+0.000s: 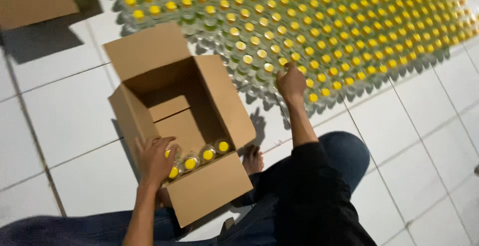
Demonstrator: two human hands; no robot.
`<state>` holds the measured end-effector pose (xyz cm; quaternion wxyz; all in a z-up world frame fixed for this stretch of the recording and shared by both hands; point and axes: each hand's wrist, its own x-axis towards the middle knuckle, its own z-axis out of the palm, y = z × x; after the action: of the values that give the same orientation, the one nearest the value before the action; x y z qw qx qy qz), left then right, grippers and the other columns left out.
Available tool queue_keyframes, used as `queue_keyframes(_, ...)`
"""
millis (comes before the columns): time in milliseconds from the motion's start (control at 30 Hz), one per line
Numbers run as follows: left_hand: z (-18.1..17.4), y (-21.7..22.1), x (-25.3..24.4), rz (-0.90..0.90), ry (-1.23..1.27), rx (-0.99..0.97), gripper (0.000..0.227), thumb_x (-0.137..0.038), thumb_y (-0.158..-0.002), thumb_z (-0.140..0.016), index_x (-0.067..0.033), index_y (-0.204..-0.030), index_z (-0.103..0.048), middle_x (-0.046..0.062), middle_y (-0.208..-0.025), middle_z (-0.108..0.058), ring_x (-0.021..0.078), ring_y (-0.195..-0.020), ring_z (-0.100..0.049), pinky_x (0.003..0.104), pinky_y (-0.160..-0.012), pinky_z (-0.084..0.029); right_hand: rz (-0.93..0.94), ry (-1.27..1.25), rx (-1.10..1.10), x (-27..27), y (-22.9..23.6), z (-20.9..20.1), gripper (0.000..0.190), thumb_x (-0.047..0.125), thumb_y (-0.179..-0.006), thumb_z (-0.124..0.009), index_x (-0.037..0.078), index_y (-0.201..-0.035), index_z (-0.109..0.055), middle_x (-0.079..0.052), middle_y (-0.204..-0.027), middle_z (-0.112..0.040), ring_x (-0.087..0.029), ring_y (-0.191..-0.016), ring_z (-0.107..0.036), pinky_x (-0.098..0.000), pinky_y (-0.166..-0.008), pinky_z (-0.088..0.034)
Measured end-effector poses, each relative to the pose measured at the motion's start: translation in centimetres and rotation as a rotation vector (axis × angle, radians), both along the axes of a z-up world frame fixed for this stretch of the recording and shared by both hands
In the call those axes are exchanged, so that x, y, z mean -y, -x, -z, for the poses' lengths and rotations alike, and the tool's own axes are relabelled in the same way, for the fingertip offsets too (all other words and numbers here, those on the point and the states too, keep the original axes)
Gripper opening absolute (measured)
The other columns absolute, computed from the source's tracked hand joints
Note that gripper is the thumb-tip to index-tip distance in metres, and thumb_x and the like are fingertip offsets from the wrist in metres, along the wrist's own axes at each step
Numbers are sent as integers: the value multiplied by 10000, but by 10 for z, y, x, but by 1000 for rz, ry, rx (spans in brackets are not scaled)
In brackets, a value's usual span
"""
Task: The person puts bottles into a cardboard box by hand and moves the filled box aside.
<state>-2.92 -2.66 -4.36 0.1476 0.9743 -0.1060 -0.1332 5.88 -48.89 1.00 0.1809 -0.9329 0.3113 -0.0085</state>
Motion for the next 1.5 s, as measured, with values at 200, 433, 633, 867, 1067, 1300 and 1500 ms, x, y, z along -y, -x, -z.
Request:
queue_keyframes(200,-22,-1,6,16,-29,-65,300,-397,-1035,-612,-255,-1264,-743,-21,-1249,-767,241,-1346,-574,581,-1303,-11,-25,-87,63,45,10,89,519,383,-941,-722,158,-1384,-572,-248,-1107,-672,-506,-1093,-680,-607,-916,-551)
queue_keyframes(433,-38,-1,10,6,76,-53,301,-299,-1018,-642,-199,-1285,-735,39,-1253,-760,274,-1334,-585,585,-1299,-12,-7,-155,137,63,14,88,420,259,-957,-734,112,-1325,-595,-250,-1078,-719,-468,-1101,-691,-588,-921,-558)
queue_keyframes(633,-39,-5,1,-134,263,-145,403,-339,-1140,-384,-160,-1299,-708,72,-1228,-753,284,-1332,-599,584,-1295,6,-65,143,273,14,12,-2,357,261,-935,-789,10,-1144,-646,-305,-867,-684,-549,-881,-698,-664,-759,-527)
queue_keyframes(867,-30,-6,-2,-65,220,-61,336,-245,-1111,-431,-159,-1284,-706,81,-1103,-771,264,-1278,-625,660,-1271,-24,-462,-57,399,-140,41,-179,309,264,-1026,-716,27,-1214,-651,-274,-765,-657,-527,-789,-673,-577,-705,-485)
queue_keyframes(1067,-36,-2,-6,-46,287,-17,342,-162,-1109,-390,-118,-1343,-637,134,-1096,-750,305,-1285,-611,714,-1246,-59,-822,-105,20,-247,51,-25,332,239,-921,-679,118,-1227,-627,-220,-735,-725,-440,-748,-751,-556,-695,-562)
queue_keyframes(1300,-11,1,-9,-36,366,72,251,-106,-1057,-481,-112,-1207,-681,93,-965,-760,283,-1248,-614,715,-1248,-14,-1071,-44,-195,-290,88,112,332,318,-950,-670,199,-1186,-468,-159,-833,-706,-393,-758,-746,-485,-660,-593)
queue_keyframes(1500,11,-3,-3,-20,254,97,258,-165,-1084,-447,-168,-1227,-662,72,-995,-756,263,-1236,-622,728,-1228,-31,-1118,-17,-215,-291,91,102,313,217,-971,-600,103,-1250,-517,-204,-890,-734,-397,-821,-754,-484,-687,-622)
